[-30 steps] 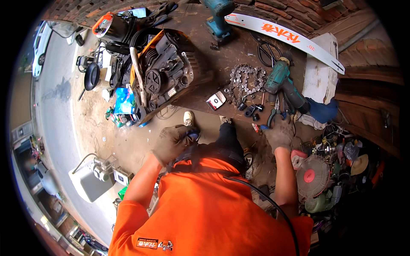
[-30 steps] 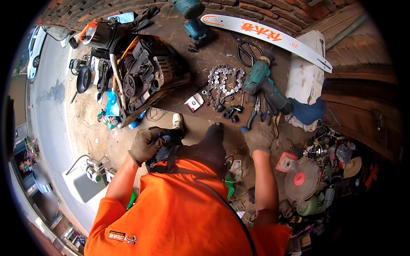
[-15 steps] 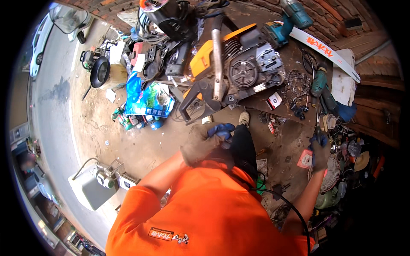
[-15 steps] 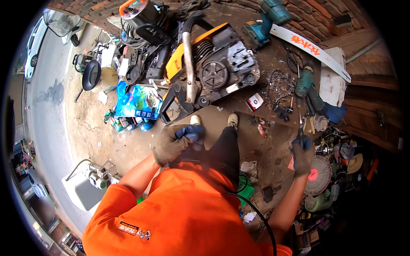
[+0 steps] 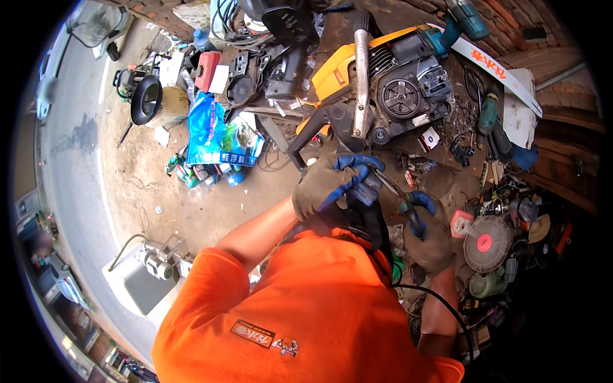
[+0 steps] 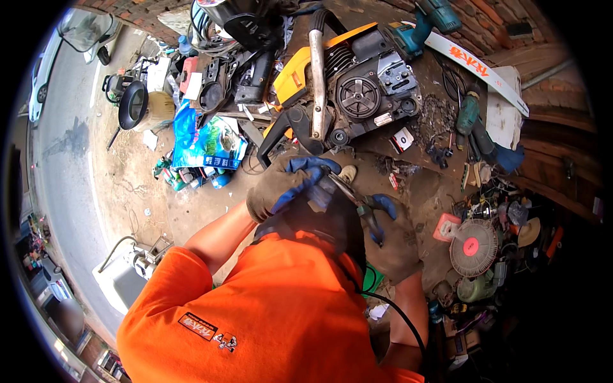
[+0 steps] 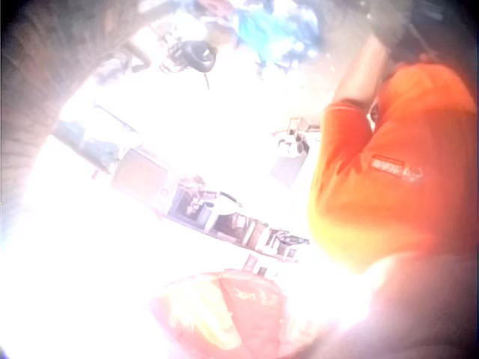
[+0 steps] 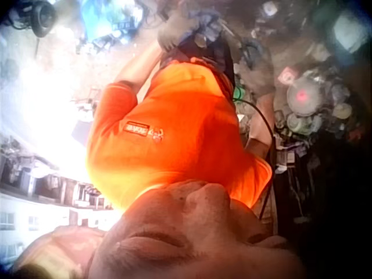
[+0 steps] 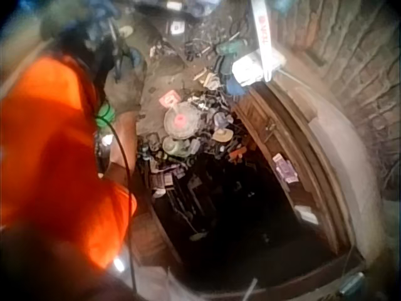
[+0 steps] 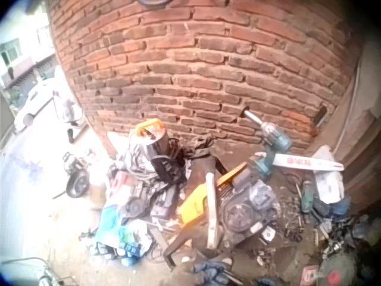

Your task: The person works on a yellow chainsaw in a cluttered outdoor workshop. They use a screwdriver and a power drill to remove and install screws on the chainsaw's body, handling the tool with gloved hands throughout the process.

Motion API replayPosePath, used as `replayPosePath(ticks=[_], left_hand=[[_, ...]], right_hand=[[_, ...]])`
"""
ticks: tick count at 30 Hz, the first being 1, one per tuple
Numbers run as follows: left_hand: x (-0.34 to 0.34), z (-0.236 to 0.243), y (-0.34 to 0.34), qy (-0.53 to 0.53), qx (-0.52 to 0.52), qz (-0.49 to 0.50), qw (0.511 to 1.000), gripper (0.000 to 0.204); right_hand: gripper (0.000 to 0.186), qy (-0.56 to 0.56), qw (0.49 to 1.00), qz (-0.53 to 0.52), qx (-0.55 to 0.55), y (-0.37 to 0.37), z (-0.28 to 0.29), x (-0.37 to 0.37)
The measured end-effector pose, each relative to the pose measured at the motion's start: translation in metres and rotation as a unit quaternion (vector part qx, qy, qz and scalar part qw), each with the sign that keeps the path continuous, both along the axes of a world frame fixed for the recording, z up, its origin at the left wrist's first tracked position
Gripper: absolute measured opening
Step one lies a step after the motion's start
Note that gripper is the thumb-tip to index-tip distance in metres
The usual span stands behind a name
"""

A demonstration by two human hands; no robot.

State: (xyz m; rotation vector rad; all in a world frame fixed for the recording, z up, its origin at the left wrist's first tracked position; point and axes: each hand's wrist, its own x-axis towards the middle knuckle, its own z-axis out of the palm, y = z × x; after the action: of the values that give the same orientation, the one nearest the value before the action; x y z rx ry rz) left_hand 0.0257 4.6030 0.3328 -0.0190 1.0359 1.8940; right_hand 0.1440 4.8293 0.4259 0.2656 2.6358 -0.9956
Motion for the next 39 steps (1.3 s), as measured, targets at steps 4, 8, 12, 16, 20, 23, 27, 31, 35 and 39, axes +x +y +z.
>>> replayPosePath(ticks=[4,8,12,16,20,23,27,31,35,39], left_hand=[[0.0,-0.003,-0.003,-0.017,0.036,0.0,0.999,0.03],[-0.003,-0.002,-0.005,-0.04,0.036,-0.017,0.998,0.031],[-0.01,-0.001,-0.004,-0.063,0.016,-0.024,0.998,0.029],[-0.017,-0.009,0.001,-0.041,0.028,0.001,0.999,0.029],[-0.026,0.001,0.003,-0.069,0.012,-0.005,0.997,0.029],[-0.033,0.001,0.005,-0.072,-0.023,-0.03,0.997,0.027],[-0.052,0.007,0.001,0.187,-0.264,-0.017,0.946,0.032],[-0.07,0.007,-0.005,0.63,-0.322,0.081,0.702,0.047],[-0.076,-0.001,0.007,0.646,-0.358,0.024,0.673,0.063],[-0.074,-0.009,0.015,0.609,-0.355,0.015,0.709,0.053]], right_hand=[[0.027,0.011,1.0,0.005,0.022,-0.001,0.0,0.001],[0.026,-0.031,0.999,-0.014,0.002,-0.003,0.002,-0.003],[0.024,-0.057,0.997,-0.02,-0.049,-0.004,0.001,-0.006],[0.021,-0.05,0.994,-0.048,-0.083,-0.01,-0.005,-0.009],[0.02,-0.124,0.976,-0.127,-0.129,-0.017,-0.002,-0.013],[0.021,-0.085,0.98,-0.142,-0.111,-0.022,-0.008,-0.01],[0.02,-0.053,0.984,-0.159,-0.053,-0.028,-0.019,-0.014],[0.02,-0.037,0.988,-0.152,-0.008,-0.033,-0.024,-0.022],[0.02,-0.124,0.964,-0.224,-0.072,-0.044,-0.01,-0.036],[0.018,-0.155,0.949,-0.252,-0.109,-0.041,-0.012,-0.04]])
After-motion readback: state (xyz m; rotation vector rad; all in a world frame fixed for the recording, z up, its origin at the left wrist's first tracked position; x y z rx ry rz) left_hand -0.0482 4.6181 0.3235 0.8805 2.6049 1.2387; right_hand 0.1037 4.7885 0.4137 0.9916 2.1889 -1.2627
